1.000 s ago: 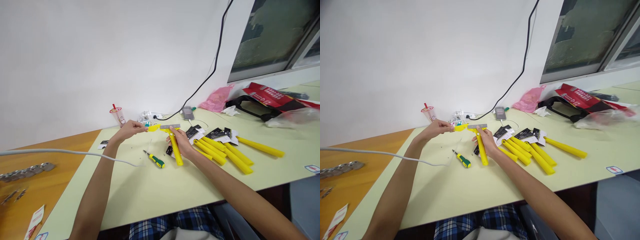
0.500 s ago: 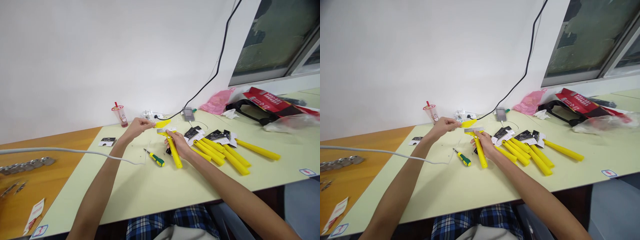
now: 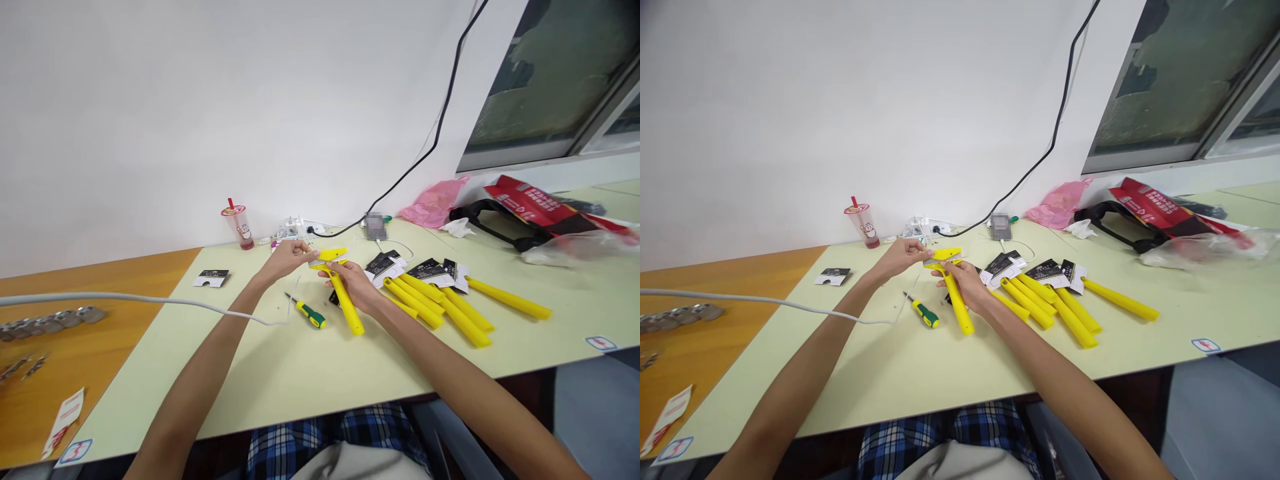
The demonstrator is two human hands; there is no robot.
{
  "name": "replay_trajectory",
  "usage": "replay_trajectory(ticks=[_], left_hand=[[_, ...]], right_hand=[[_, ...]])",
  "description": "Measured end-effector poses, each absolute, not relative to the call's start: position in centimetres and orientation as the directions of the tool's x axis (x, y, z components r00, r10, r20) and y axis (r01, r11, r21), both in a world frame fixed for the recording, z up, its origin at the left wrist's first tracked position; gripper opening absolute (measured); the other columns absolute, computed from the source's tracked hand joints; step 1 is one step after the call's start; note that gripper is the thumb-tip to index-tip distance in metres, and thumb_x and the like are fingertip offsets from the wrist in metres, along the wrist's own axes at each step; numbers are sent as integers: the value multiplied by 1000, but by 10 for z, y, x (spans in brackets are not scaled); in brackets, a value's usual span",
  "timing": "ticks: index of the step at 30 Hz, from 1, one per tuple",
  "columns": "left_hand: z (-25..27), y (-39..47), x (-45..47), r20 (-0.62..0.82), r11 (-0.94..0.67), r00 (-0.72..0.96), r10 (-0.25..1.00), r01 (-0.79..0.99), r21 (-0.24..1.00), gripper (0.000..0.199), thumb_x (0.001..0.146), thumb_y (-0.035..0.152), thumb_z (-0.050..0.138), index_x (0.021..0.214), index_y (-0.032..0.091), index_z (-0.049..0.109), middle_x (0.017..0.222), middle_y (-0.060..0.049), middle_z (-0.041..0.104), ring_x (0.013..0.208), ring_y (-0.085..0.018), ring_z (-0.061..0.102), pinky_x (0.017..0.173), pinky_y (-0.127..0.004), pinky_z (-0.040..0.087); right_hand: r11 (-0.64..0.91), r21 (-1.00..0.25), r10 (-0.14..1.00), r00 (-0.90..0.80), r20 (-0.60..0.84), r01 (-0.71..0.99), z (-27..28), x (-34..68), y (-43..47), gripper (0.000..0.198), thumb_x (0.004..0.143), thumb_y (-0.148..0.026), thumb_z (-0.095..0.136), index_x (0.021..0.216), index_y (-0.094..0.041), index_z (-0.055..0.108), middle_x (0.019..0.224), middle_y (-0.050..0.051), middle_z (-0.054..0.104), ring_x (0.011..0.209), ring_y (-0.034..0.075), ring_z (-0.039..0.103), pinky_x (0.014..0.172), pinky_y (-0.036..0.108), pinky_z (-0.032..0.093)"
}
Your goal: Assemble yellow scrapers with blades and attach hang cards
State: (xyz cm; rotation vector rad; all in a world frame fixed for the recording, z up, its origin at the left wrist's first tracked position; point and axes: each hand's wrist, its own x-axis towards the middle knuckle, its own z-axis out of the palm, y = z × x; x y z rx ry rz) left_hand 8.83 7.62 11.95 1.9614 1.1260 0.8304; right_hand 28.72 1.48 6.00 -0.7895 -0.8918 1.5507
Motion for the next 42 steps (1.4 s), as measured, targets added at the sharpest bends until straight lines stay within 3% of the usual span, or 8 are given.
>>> replay_trajectory(ticks=[3,12,23,27,30,34,37,42], left_hand=[[115,78,87,141,-359,449,882,449,818,47,76,65,85,82,19,73,65,1,55,62,-14,44,59,-28,26],[116,79,84,146,-386,491,859,434,814,45,73,60,90,86,20,75,61,8,30,58,-12,28,58,-29,18],[122,76,79,184,-464,547,816,430,774,47,73,61,90,96,21,83,62,8,25,56,-11,23,57,-30,17],[124,78,78,180,-388,501,846,347,854,45,81,57,86,105,20,82,68,4,47,63,-13,38,60,-29,29],[121,83,78,96,-172,493,864,110,979,38,90,49,79,110,17,81,94,-7,69,84,-18,59,73,-31,46],[111,93,74,-41,128,559,828,-118,985,24,90,29,74,105,11,81,124,-20,75,124,-28,68,110,-40,51],[106,98,70,-39,161,561,827,-170,972,20,88,16,70,104,9,81,132,-23,75,139,-32,63,127,-47,42],[97,96,59,13,66,471,882,-149,987,31,82,4,73,112,9,81,135,-20,76,141,-32,64,132,-49,37]], right_hand=[[-115,-859,981,-192,-19,-499,58,286,16,13,87,-15,78,99,-17,76,115,12,82,99,21,80,74,24,65],[-122,-820,972,-236,16,-559,62,287,16,14,77,-5,75,88,-14,76,105,13,83,106,25,80,104,33,64],[-109,-843,979,-202,0,-527,66,283,11,11,86,-13,85,92,-12,76,107,15,83,105,24,82,97,27,66],[-97,-852,975,-222,24,-515,66,282,9,8,90,-15,83,95,-13,78,108,14,83,108,25,82,98,29,66],[-104,-850,973,-232,21,-517,64,282,10,5,94,-15,78,98,-11,79,108,15,84,106,23,82,103,28,64],[-108,-841,984,-177,-16,-530,60,282,12,8,94,-13,79,100,-9,78,109,16,83,105,23,82,103,28,64],[-108,-835,991,-120,-51,-539,58,282,15,7,92,-11,80,98,-10,76,108,17,83,105,24,82,100,30,67],[-114,-808,993,-65,-94,-577,52,283,21,9,90,-6,78,94,-10,71,104,18,82,103,25,83,96,28,68]])
